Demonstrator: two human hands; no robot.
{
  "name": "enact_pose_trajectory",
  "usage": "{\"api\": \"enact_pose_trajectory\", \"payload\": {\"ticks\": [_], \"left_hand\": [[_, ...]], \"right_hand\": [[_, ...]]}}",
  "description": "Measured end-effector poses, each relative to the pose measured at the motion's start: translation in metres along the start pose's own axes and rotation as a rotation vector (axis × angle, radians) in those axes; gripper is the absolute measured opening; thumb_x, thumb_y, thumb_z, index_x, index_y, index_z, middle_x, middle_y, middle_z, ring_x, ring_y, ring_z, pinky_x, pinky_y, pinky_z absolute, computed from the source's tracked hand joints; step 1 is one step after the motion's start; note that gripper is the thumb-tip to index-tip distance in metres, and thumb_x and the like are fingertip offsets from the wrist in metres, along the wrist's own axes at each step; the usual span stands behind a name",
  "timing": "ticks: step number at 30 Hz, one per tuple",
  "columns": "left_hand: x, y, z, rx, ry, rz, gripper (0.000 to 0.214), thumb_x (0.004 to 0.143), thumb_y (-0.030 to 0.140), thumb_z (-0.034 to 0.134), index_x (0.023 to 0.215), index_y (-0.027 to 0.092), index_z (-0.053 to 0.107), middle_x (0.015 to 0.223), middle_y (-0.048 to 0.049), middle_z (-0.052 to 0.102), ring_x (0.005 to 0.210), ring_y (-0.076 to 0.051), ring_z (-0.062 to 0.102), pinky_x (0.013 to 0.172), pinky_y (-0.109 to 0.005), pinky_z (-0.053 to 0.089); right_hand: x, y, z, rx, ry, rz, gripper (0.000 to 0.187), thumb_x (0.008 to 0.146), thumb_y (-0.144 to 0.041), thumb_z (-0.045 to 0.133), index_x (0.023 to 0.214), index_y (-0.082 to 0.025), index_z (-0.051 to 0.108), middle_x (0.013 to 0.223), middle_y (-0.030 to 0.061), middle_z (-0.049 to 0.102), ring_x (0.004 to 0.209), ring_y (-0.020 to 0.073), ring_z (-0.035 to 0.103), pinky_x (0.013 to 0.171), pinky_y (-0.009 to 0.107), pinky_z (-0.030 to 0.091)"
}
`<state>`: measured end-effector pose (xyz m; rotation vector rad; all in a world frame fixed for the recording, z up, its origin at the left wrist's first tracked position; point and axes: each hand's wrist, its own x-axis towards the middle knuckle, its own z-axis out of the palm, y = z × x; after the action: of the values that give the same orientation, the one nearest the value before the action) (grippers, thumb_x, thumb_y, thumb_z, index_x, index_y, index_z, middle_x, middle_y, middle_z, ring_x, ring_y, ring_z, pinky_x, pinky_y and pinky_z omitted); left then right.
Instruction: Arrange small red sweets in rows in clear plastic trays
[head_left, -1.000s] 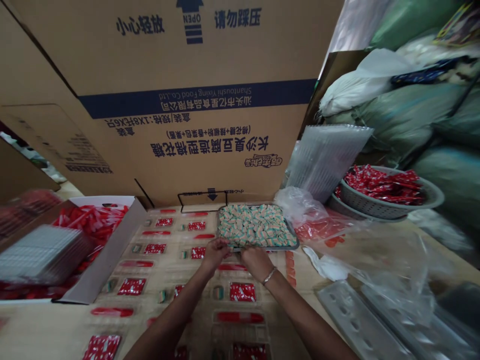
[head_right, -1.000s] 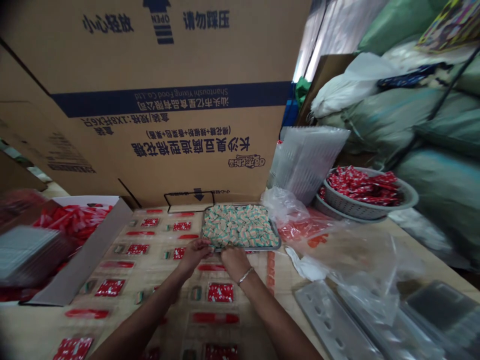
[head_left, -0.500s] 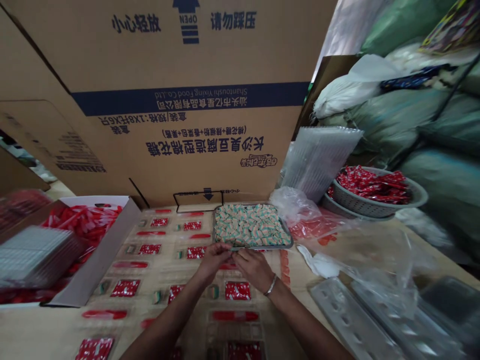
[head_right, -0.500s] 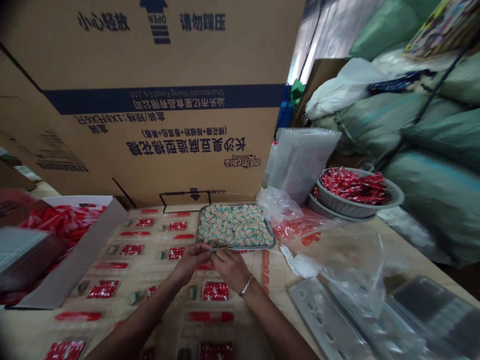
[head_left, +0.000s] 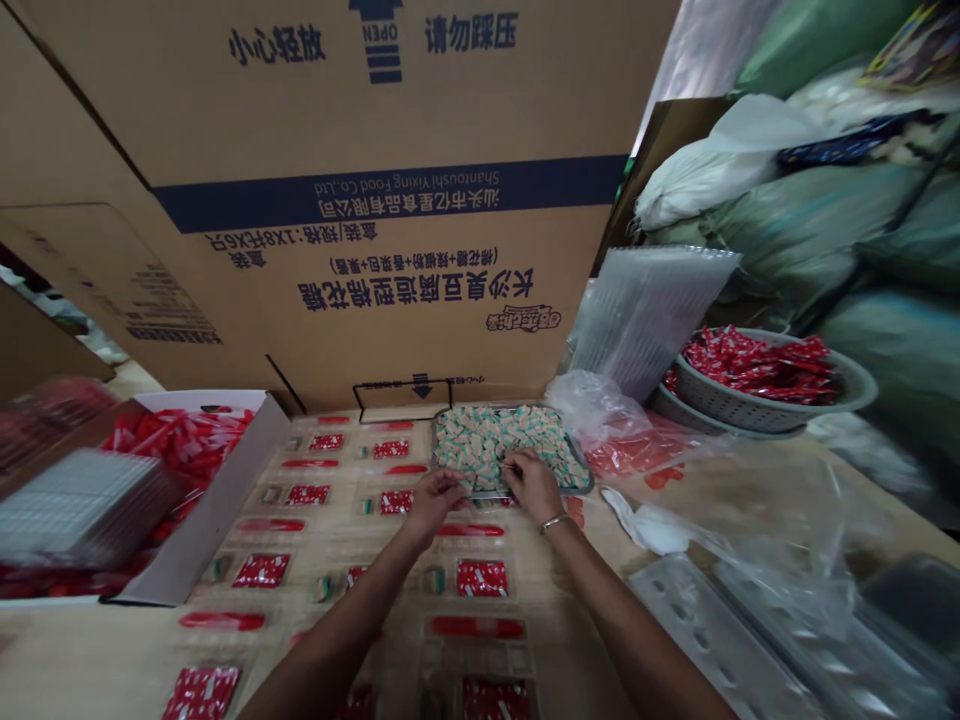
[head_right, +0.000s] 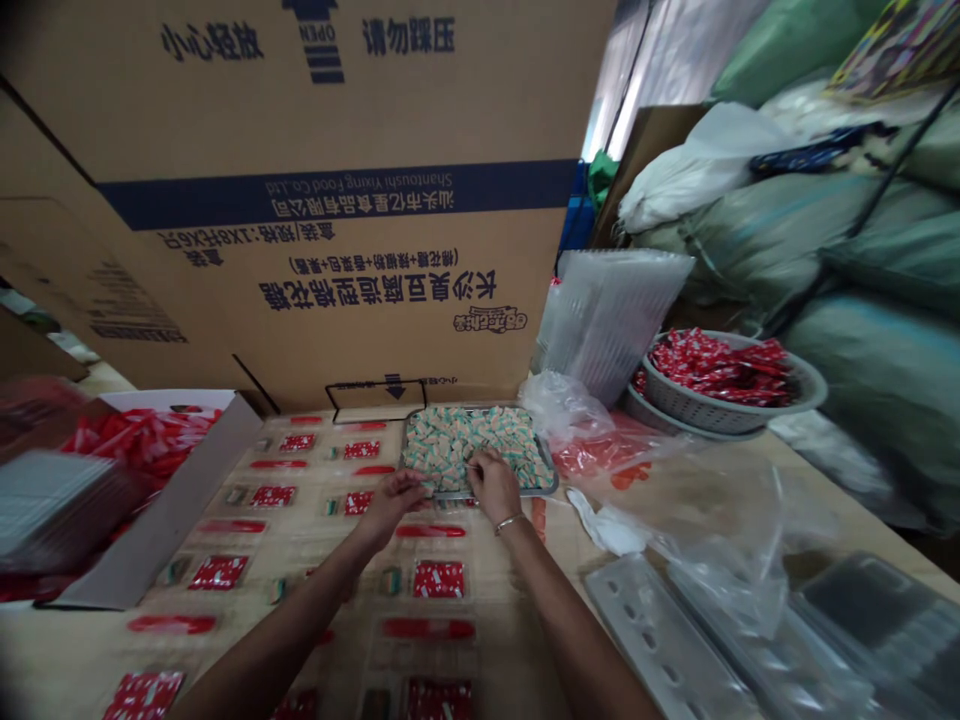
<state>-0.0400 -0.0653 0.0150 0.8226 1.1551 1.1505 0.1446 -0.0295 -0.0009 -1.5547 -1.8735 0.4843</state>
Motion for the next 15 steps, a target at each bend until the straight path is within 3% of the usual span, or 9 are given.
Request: {"api": "enact_pose_trajectory", "payload": {"ticks": [5, 11, 15], "left_hand": [[0.011, -0.008, 0.012, -0.006, 0.009, 0.038, 0.032, 0.045, 0.029, 0.080, 0.070, 0.016, 0.065, 0.060, 0.0027, 0.064, 0.049, -0.011, 0.058, 0.054, -0.025, 0.048], [0.015, -0.014, 0.021, -0.056, 0.019, 0.074, 0.031, 0.045, 0.034, 0.080, 0.064, 0.016, 0.064, 0.059, 0.0027, 0.064, 0.054, -0.012, 0.059, 0.059, -0.026, 0.051], [0.011, -0.013, 0.019, -0.068, 0.014, 0.076, 0.030, 0.047, 0.032, 0.080, 0.068, 0.015, 0.066, 0.062, 0.0012, 0.066, 0.057, -0.012, 0.061, 0.061, -0.025, 0.051]], "right_hand": [[0.000, 0.007, -0.001, 0.170, 0.076, 0.024, 0.018, 0.080, -0.020, 0.048, 0.083, -0.018, 0.066, 0.085, 0.0074, 0.066, 0.080, 0.0195, 0.060, 0.074, 0.029, 0.046], [-0.012, -0.014, 0.026, 0.395, 0.001, 0.017, 0.028, 0.081, -0.039, 0.048, 0.077, -0.017, 0.064, 0.055, 0.0001, 0.062, 0.047, 0.0145, 0.057, 0.044, 0.023, 0.045], [-0.018, -0.025, 0.033, 0.421, 0.011, 0.024, 0.027, 0.083, -0.037, 0.045, 0.075, -0.017, 0.061, 0.062, 0.0025, 0.065, 0.053, 0.0144, 0.059, 0.049, 0.023, 0.046]]}}
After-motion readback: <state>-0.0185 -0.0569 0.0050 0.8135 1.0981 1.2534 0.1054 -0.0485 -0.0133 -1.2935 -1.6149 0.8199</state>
